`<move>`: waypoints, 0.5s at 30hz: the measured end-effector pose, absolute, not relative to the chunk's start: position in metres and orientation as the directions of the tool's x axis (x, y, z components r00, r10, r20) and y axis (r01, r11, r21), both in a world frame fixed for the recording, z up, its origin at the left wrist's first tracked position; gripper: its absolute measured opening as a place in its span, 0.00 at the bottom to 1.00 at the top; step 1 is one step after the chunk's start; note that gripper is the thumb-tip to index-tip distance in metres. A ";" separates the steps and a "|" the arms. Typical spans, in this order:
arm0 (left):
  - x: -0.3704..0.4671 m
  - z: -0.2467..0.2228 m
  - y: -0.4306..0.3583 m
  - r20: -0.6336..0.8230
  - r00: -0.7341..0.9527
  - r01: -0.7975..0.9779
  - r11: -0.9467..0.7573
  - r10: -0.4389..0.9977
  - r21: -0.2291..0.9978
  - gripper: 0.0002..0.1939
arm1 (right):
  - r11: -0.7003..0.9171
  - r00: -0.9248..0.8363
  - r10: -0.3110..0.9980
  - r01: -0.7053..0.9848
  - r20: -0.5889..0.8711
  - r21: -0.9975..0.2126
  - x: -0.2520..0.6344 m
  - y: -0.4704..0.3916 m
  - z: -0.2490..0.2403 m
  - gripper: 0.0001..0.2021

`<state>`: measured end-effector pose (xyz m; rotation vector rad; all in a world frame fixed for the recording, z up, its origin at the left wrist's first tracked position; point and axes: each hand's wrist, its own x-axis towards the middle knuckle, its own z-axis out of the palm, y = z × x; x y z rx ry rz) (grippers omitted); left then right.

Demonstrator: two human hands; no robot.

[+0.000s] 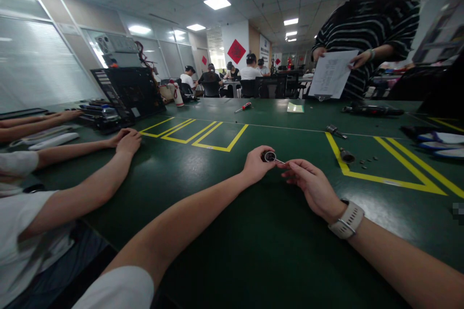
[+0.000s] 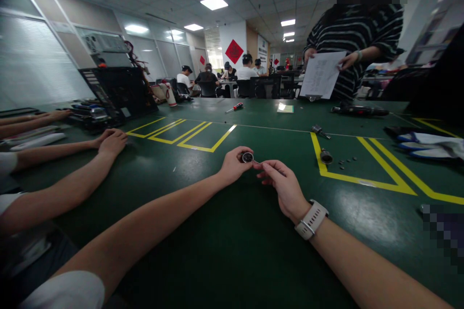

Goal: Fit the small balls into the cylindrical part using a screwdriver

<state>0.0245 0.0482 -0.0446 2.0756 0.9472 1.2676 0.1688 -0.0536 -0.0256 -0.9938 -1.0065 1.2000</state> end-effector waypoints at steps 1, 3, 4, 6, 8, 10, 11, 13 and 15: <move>0.024 -0.044 0.048 0.534 0.316 0.285 -0.615 0.785 0.735 0.16 | 0.094 0.087 0.993 -0.248 0.075 -0.964 0.169 -0.054 -0.025 0.10; 0.024 -0.043 0.047 0.532 0.316 0.275 -0.612 0.786 0.741 0.16 | 0.091 0.089 0.993 -0.253 0.071 -0.963 0.169 -0.054 -0.024 0.10; 0.024 -0.042 0.046 0.532 0.315 0.272 -0.612 0.786 0.743 0.16 | 0.089 0.088 0.994 -0.255 0.069 -0.963 0.169 -0.054 -0.024 0.10; 0.024 -0.042 0.046 0.538 0.306 0.272 -0.614 0.785 0.741 0.16 | 0.089 0.086 0.994 -0.258 0.068 -0.962 0.168 -0.055 -0.024 0.10; 0.024 -0.043 0.047 0.547 0.300 0.280 -0.620 0.782 0.733 0.16 | 0.093 0.088 0.994 -0.261 0.072 -0.961 0.169 -0.055 -0.024 0.10; 0.024 -0.043 0.047 0.554 0.295 0.296 -0.626 0.778 0.721 0.17 | 0.095 0.083 0.994 -0.261 0.075 -0.961 0.169 -0.054 -0.025 0.09; 0.023 -0.043 0.046 0.555 0.296 0.308 -0.628 0.777 0.715 0.17 | 0.093 0.078 0.994 -0.261 0.075 -0.961 0.169 -0.054 -0.025 0.09; 0.023 -0.043 0.045 0.557 0.296 0.334 -0.630 0.776 0.701 0.16 | 0.083 0.071 0.995 -0.259 0.066 -0.962 0.169 -0.054 -0.025 0.09; 0.023 -0.042 0.044 0.560 0.298 0.353 -0.634 0.773 0.688 0.16 | 0.074 0.079 0.995 -0.264 0.055 -0.962 0.169 -0.053 -0.026 0.09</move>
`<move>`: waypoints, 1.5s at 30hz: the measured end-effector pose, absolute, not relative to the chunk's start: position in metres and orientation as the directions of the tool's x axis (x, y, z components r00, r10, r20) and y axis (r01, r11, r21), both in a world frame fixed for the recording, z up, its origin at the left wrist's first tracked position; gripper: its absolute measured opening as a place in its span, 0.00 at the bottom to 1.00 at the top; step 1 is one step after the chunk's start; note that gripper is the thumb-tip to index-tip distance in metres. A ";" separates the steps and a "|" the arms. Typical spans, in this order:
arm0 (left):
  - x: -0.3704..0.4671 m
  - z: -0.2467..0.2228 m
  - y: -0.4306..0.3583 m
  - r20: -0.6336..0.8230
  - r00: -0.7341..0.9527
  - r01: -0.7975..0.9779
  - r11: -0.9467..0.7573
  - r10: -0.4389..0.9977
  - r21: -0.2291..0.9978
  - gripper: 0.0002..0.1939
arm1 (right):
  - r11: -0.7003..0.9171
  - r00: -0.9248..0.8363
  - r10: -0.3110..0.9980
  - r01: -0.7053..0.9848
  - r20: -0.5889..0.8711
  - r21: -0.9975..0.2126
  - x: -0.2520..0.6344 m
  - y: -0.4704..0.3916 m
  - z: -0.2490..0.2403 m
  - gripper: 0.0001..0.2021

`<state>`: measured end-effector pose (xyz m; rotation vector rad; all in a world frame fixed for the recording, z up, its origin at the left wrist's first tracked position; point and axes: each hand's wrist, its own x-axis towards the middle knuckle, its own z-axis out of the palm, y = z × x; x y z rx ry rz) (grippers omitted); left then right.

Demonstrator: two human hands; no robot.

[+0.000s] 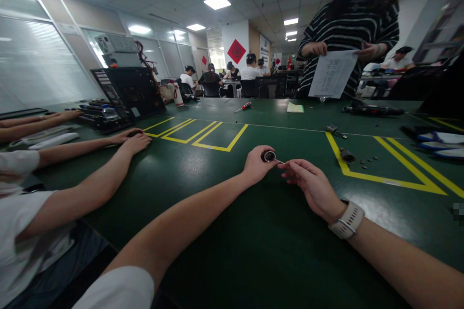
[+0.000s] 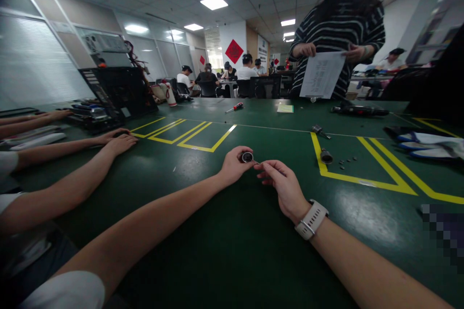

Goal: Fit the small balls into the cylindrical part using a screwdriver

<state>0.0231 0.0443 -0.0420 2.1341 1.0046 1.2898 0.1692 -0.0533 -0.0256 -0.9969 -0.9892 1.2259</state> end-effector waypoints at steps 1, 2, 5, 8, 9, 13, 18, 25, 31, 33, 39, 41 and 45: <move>0.023 -0.042 0.044 0.562 0.297 0.359 -0.636 0.772 0.683 0.17 | 0.074 0.086 0.995 -0.269 0.052 -0.960 0.169 -0.053 -0.026 0.09; 0.023 -0.041 0.043 0.565 0.295 0.362 -0.637 0.771 0.681 0.17 | 0.076 0.092 0.994 -0.275 0.053 -0.958 0.169 -0.053 -0.026 0.09; 0.023 -0.040 0.042 0.570 0.281 0.382 -0.634 0.772 0.672 0.17 | 0.090 0.107 0.992 -0.282 0.062 -0.955 0.168 -0.053 -0.025 0.10; 0.024 -0.037 0.041 0.562 0.278 0.439 -0.624 0.779 0.647 0.17 | 0.100 0.110 0.991 -0.262 0.073 -0.960 0.167 -0.054 -0.025 0.10; 0.024 -0.036 0.040 0.558 0.280 0.457 -0.620 0.781 0.638 0.17 | 0.103 0.110 0.991 -0.253 0.078 -0.962 0.166 -0.054 -0.025 0.10; 0.023 -0.032 0.036 0.553 0.292 0.482 -0.620 0.780 0.619 0.16 | 0.124 0.114 0.988 -0.206 0.102 -0.971 0.165 -0.054 -0.025 0.11; 0.023 -0.031 0.034 0.558 0.324 0.490 -0.640 0.764 0.592 0.15 | 0.139 0.111 0.986 -0.132 0.124 -0.981 0.164 -0.053 -0.027 0.11; 0.023 -0.030 0.033 0.550 0.339 0.495 -0.642 0.763 0.586 0.15 | 0.115 0.093 0.991 -0.157 0.101 -0.981 0.166 -0.054 -0.025 0.11; 0.023 -0.031 0.035 0.550 0.334 0.501 -0.639 0.765 0.584 0.15 | 0.102 0.093 0.992 -0.164 0.087 -0.981 0.166 -0.056 -0.024 0.10; 0.023 -0.032 0.035 0.550 0.336 0.498 -0.640 0.764 0.585 0.15 | 0.110 0.100 0.991 -0.181 0.093 -0.977 0.166 -0.056 -0.024 0.10; 0.023 -0.031 0.034 0.567 0.374 0.475 -0.677 0.733 0.562 0.15 | 0.134 0.123 0.986 -0.159 0.115 -0.978 0.165 -0.055 -0.026 0.11; 0.023 -0.030 0.034 0.574 0.394 0.462 -0.694 0.718 0.552 0.15 | 0.132 0.117 0.986 -0.136 0.116 -0.982 0.165 -0.055 -0.026 0.11; 0.023 -0.032 0.036 0.578 0.392 0.445 -0.698 0.715 0.561 0.14 | 0.126 0.109 0.988 -0.138 0.112 -0.982 0.165 -0.054 -0.025 0.11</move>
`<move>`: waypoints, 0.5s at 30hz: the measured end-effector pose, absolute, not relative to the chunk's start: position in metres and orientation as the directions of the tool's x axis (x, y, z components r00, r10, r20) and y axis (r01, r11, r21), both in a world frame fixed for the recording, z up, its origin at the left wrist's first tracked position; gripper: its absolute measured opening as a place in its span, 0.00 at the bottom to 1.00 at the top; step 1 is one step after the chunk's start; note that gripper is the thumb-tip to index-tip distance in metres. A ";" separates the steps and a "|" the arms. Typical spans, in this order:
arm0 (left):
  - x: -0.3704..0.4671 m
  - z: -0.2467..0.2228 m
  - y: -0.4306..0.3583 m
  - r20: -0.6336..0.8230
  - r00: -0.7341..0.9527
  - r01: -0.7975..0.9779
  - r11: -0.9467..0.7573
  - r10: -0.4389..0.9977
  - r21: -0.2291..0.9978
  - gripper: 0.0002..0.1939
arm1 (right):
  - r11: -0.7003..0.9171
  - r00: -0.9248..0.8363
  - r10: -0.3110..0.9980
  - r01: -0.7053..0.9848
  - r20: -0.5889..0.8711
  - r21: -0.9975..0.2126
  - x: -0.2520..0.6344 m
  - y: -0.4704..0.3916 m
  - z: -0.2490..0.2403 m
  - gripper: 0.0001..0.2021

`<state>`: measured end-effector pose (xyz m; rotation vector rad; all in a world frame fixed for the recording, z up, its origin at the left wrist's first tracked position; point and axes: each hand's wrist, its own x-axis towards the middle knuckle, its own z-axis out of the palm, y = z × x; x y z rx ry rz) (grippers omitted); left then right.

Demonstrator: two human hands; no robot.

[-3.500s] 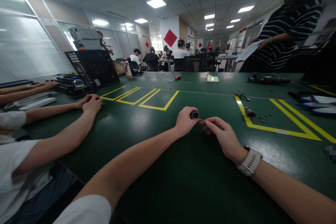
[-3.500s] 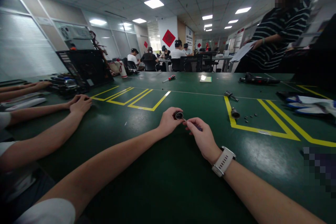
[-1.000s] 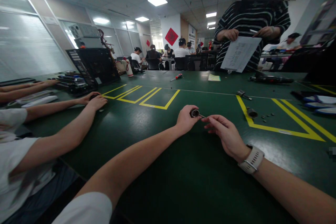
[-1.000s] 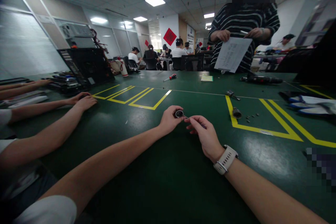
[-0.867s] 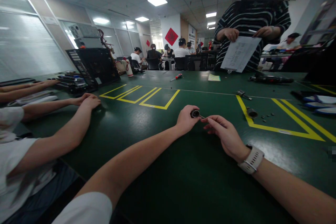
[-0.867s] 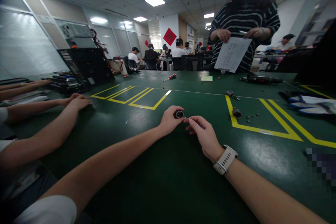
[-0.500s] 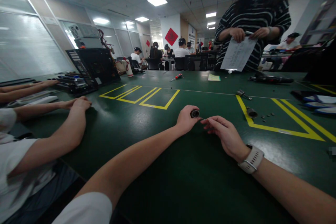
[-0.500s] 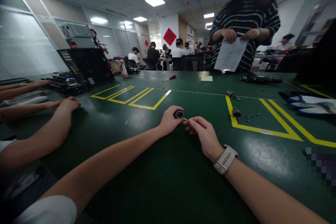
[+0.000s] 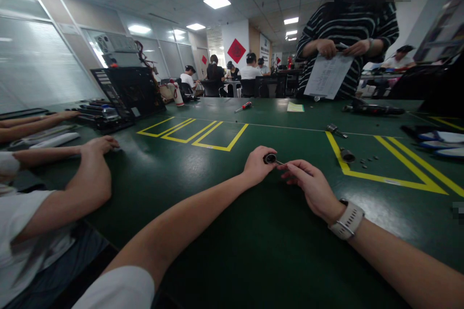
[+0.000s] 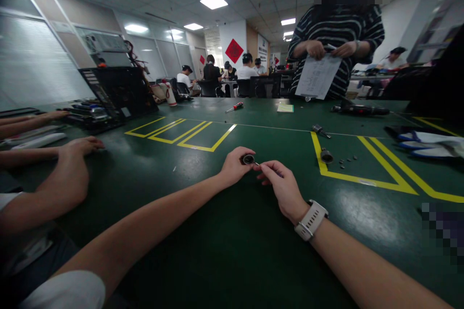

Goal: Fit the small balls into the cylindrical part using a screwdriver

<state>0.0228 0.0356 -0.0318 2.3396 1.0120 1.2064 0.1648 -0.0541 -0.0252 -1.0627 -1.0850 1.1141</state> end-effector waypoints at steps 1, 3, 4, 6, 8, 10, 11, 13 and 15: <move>0.023 -0.032 0.036 0.578 0.396 0.442 -0.699 0.714 0.561 0.14 | 0.121 0.110 0.988 -0.149 0.105 -0.981 0.165 -0.054 -0.025 0.10; 0.023 -0.033 0.037 0.571 0.399 0.440 -0.697 0.717 0.567 0.14 | 0.115 0.112 0.989 -0.172 0.096 -0.978 0.167 -0.053 -0.026 0.10; 0.023 -0.034 0.037 0.565 0.393 0.442 -0.688 0.726 0.576 0.14 | 0.111 0.111 0.990 -0.177 0.093 -0.978 0.168 -0.053 -0.026 0.09; 0.023 -0.034 0.038 0.545 0.369 0.453 -0.657 0.753 0.602 0.15 | 0.109 0.102 0.990 -0.172 0.092 -0.979 0.169 -0.052 -0.028 0.09; 0.023 -0.033 0.037 0.524 0.353 0.464 -0.631 0.775 0.621 0.15 | 0.111 0.093 0.991 -0.161 0.096 -0.981 0.170 -0.052 -0.029 0.09; 0.023 -0.032 0.036 0.512 0.356 0.468 -0.624 0.781 0.626 0.16 | 0.114 0.090 0.991 -0.156 0.101 -0.981 0.170 -0.053 -0.029 0.09; 0.023 -0.032 0.036 0.510 0.359 0.468 -0.624 0.781 0.626 0.15 | 0.117 0.094 0.990 -0.157 0.103 -0.981 0.169 -0.053 -0.029 0.09; 0.023 -0.030 0.034 0.509 0.362 0.467 -0.624 0.781 0.626 0.15 | 0.126 0.111 0.988 -0.157 0.110 -0.980 0.168 -0.054 -0.028 0.08; 0.024 -0.030 0.033 0.508 0.364 0.468 -0.625 0.781 0.625 0.14 | 0.147 0.129 0.983 -0.138 0.129 -0.980 0.167 -0.056 -0.026 0.09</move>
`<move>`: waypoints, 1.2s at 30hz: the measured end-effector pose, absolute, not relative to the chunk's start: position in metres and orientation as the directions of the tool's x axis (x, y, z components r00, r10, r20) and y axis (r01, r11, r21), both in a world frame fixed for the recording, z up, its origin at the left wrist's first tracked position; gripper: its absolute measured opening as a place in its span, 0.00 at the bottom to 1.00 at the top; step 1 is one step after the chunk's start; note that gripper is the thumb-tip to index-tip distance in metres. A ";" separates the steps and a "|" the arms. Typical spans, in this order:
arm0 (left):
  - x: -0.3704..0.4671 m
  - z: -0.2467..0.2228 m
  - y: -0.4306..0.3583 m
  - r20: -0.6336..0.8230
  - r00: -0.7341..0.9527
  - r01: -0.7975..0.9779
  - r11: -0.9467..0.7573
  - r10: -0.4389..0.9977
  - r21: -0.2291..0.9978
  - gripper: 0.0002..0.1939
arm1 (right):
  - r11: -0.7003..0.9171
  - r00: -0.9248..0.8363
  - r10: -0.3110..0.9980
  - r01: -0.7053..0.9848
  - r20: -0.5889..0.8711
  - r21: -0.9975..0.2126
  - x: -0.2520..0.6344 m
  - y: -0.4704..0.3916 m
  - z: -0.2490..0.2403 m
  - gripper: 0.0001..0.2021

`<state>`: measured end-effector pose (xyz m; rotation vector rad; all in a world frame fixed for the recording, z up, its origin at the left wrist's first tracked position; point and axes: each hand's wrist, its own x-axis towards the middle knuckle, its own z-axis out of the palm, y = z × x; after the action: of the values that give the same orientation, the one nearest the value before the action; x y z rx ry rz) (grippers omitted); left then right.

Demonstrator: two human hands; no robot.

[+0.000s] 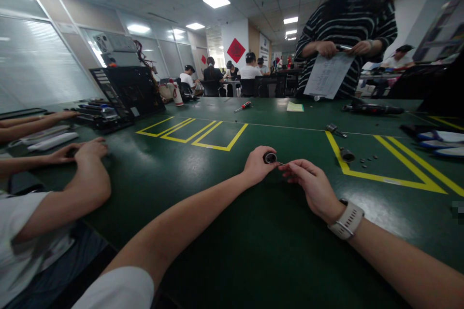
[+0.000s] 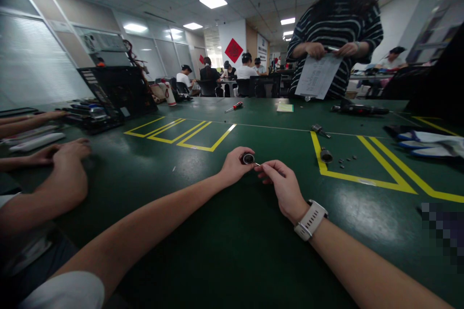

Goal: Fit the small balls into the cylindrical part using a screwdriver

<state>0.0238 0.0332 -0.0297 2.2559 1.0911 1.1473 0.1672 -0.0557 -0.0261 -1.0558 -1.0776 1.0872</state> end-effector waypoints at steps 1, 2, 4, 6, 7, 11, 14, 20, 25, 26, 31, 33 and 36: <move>0.024 -0.030 0.033 0.508 0.365 0.470 -0.625 0.780 0.623 0.14 | 0.163 0.141 0.979 -0.119 0.146 -0.980 0.167 -0.056 -0.025 0.09; 0.024 -0.030 0.033 0.509 0.366 0.473 -0.627 0.779 0.619 0.14 | 0.181 0.151 0.974 -0.093 0.166 -0.979 0.167 -0.057 -0.025 0.09; 0.024 -0.030 0.033 0.515 0.366 0.481 -0.631 0.775 0.608 0.14 | 0.218 0.170 0.963 -0.030 0.210 -0.976 0.167 -0.058 -0.025 0.09; 0.024 -0.030 0.032 0.520 0.368 0.492 -0.636 0.771 0.594 0.14 | 0.241 0.177 0.954 0.039 0.244 -0.970 0.167 -0.057 -0.027 0.09; 0.024 -0.029 0.032 0.522 0.373 0.497 -0.641 0.767 0.585 0.14 | 0.247 0.175 0.951 0.072 0.256 -0.966 0.167 -0.057 -0.028 0.09; 0.024 -0.028 0.031 0.527 0.393 0.505 -0.655 0.754 0.561 0.14 | 0.256 0.165 0.947 0.123 0.275 -0.959 0.167 -0.056 -0.030 0.09; 0.024 -0.028 0.031 0.516 0.395 0.513 -0.648 0.760 0.563 0.14 | 0.214 0.162 0.963 0.021 0.215 -0.977 0.169 -0.055 -0.030 0.08; 0.023 -0.030 0.033 0.490 0.383 0.511 -0.621 0.783 0.594 0.14 | 0.122 0.144 0.985 -0.161 0.099 -0.979 0.175 -0.050 -0.031 0.08; 0.023 -0.030 0.033 0.474 0.373 0.495 -0.603 0.798 0.625 0.15 | 0.110 0.141 0.986 -0.178 0.085 -0.978 0.173 -0.052 -0.029 0.07; 0.023 -0.030 0.033 0.475 0.370 0.492 -0.602 0.798 0.628 0.15 | 0.113 0.145 0.985 -0.171 0.089 -0.979 0.172 -0.052 -0.028 0.08; 0.024 -0.029 0.032 0.500 0.359 0.503 -0.615 0.788 0.607 0.14 | 0.185 0.154 0.972 -0.051 0.175 -0.981 0.167 -0.055 -0.028 0.09; 0.023 -0.028 0.031 0.506 0.363 0.516 -0.621 0.782 0.590 0.14 | 0.218 0.139 0.965 0.047 0.222 -0.975 0.166 -0.056 -0.029 0.10; 0.023 -0.026 0.028 0.514 0.376 0.530 -0.634 0.771 0.563 0.14 | 0.238 0.113 0.959 0.175 0.259 -0.955 0.165 -0.056 -0.031 0.10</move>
<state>0.0230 0.0284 -0.0261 2.3366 1.1440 1.1194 0.1654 -0.0558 -0.0314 -1.1935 -1.3317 0.8434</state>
